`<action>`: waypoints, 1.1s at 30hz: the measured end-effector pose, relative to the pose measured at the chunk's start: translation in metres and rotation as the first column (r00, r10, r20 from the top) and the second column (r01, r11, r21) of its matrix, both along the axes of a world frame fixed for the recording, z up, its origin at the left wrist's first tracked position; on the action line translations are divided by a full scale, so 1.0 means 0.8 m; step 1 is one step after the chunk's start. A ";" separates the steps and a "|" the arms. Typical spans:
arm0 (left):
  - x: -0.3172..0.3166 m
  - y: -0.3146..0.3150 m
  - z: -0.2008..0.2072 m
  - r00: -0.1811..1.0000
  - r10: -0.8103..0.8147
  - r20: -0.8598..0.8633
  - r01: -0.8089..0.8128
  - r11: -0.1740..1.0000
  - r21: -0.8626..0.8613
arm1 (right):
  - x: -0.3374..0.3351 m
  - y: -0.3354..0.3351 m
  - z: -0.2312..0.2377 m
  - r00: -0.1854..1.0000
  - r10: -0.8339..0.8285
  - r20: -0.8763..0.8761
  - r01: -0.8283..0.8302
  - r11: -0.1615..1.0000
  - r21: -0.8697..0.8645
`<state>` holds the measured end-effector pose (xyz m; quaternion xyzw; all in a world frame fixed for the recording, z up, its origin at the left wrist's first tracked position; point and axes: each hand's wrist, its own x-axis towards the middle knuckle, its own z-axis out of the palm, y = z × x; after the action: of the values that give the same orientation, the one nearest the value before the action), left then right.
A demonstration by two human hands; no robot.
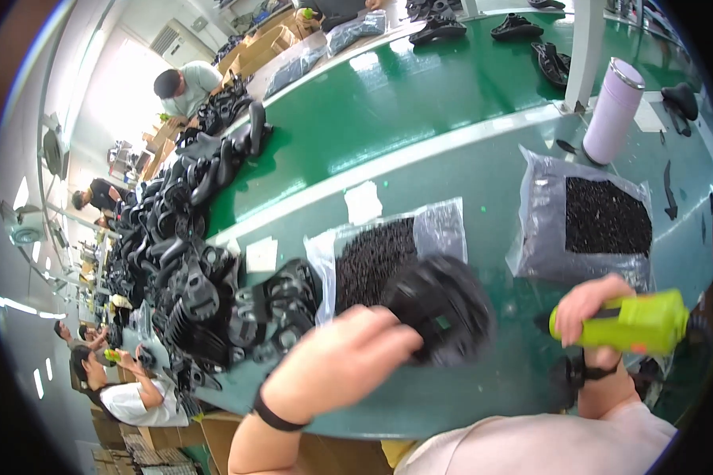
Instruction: The person picks up a seat base and a cover, fits them together, and secures the assembly by driving screws into it with a power screwdriver. They repeat this process for a second seat before placing the finished items onto a conveyor belt.
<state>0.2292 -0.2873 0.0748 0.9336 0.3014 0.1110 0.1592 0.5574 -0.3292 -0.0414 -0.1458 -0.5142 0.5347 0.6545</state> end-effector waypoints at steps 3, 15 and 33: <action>0.017 -0.082 -0.035 0.987 -0.156 -0.023 0.151 0.977 -0.154 | -0.014 -0.007 0.014 0.981 -0.185 0.059 0.191 0.974 -0.120; -0.079 -0.110 -0.109 0.781 0.576 0.242 -0.578 0.813 -0.071 | 0.011 -0.061 0.055 0.946 -0.234 0.224 0.256 0.964 -0.077; -0.151 -0.185 -0.121 0.399 0.796 0.456 -0.630 0.599 -0.494 | 0.009 -0.070 0.042 0.930 -0.224 0.290 0.275 0.950 -0.149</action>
<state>0.1084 -0.4350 -0.0220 0.5855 0.6110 0.4402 0.3001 0.5648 -0.3849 -0.0079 -0.3423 -0.5230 0.4679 0.6249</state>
